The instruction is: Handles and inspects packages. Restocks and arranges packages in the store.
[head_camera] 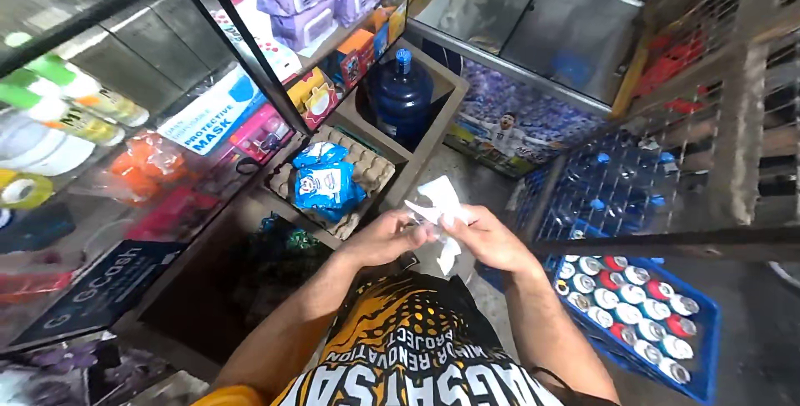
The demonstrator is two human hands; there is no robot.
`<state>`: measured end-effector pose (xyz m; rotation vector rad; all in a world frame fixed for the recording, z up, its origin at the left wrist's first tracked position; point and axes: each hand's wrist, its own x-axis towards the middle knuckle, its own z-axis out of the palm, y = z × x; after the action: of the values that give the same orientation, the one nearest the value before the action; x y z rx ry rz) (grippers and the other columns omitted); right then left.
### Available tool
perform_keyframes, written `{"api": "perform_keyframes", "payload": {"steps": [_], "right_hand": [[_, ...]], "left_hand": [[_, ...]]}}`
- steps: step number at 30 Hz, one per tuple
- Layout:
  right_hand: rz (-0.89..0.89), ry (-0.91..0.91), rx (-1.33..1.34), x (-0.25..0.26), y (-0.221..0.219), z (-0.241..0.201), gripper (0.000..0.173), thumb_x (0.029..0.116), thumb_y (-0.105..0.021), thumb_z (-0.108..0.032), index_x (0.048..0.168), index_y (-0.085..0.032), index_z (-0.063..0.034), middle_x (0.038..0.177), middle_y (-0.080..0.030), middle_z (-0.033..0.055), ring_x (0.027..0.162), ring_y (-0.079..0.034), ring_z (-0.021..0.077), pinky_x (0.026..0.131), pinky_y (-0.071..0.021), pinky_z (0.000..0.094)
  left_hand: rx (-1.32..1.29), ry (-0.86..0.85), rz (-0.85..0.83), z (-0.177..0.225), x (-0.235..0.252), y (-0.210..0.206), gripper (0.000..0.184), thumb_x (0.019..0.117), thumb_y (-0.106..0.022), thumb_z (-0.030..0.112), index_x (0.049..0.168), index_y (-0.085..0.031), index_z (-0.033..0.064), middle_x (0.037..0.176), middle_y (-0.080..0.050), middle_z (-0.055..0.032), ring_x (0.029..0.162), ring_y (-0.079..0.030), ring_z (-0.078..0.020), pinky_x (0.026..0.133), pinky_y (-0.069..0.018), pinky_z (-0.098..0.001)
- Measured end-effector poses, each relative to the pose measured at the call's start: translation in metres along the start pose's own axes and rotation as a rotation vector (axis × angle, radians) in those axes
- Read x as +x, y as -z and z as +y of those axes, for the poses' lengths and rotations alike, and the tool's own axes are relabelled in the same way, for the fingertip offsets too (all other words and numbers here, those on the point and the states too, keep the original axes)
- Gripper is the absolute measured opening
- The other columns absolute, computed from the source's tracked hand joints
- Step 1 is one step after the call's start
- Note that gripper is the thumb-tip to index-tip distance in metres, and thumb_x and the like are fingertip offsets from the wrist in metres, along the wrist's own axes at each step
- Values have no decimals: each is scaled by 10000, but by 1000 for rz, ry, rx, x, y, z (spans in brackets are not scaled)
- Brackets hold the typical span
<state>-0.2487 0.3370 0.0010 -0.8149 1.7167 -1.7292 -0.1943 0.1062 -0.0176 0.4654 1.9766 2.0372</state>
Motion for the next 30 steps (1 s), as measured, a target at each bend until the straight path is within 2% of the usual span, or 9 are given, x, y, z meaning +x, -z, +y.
{"api": "perform_keyframes", "payload": {"steps": [3,6,8,11,15,17,20,26,30], "right_hand": [[-200,8,235,14,-7,9,387,1110,-442,-325,1044,-694,-40,829,-728,-23,744,-700,65,711,-615,275],[-248,-69,450,25,-12,28,426,1079,-497,-432,1060,-705,-61,747,-695,-38,671,-670,58,663,-596,264],[-235,-159,603,30,-15,44,564,994,-561,-599,1163,-672,-72,767,-668,-20,682,-663,102,663,-610,321],[-309,-318,776,37,-15,67,863,837,-552,-819,1377,-529,-145,986,-679,38,815,-683,177,724,-623,387],[-370,-490,554,45,-11,92,487,1010,-632,-335,1411,-553,-70,970,-688,50,737,-641,111,661,-575,283],[-381,-534,372,59,-19,102,328,999,-627,-163,1298,-628,-31,926,-695,49,721,-628,100,653,-557,266],[-373,-579,254,91,-46,110,254,974,-662,-117,1199,-639,-2,935,-691,78,764,-647,132,685,-571,289],[-674,-582,38,136,-124,118,254,923,-727,-125,1146,-694,-8,1025,-749,90,930,-723,176,856,-615,373],[-801,-783,156,139,-172,115,235,962,-626,-51,1184,-648,24,1011,-733,114,882,-713,186,818,-611,373]], "left_hand": [[-268,-66,11,-2,15,3,780,962,-687,454,1553,-402,33,1457,-594,-97,1173,-655,-169,987,-556,-332],[-298,-113,244,3,15,9,438,1019,-624,207,1390,-581,-20,1282,-692,-192,1184,-673,-290,1033,-543,-448],[-102,-54,444,7,10,10,269,1037,-567,114,1255,-682,6,1110,-760,-134,1028,-730,-226,926,-600,-399],[233,20,798,0,0,10,241,1027,-586,80,1228,-718,73,1079,-782,-21,967,-744,-126,860,-629,-354],[681,133,1167,-23,-41,40,336,963,-671,71,1298,-685,87,1254,-721,-59,1113,-697,-167,989,-573,-434],[924,191,1143,-28,-65,38,328,871,-731,14,1197,-716,41,1244,-701,-130,1133,-682,-243,984,-569,-472],[1015,209,962,-40,-85,13,197,806,-787,1,987,-736,59,1206,-674,-140,1212,-609,-300,1026,-539,-466],[712,727,877,-52,-123,-39,450,1021,-564,108,1458,-527,10,1375,-602,-201,1224,-635,-317,1057,-524,-460],[425,841,885,-41,-171,-56,616,1085,-479,246,1608,-266,1,1651,-293,-211,1461,-431,-302,1195,-387,-443]]}}
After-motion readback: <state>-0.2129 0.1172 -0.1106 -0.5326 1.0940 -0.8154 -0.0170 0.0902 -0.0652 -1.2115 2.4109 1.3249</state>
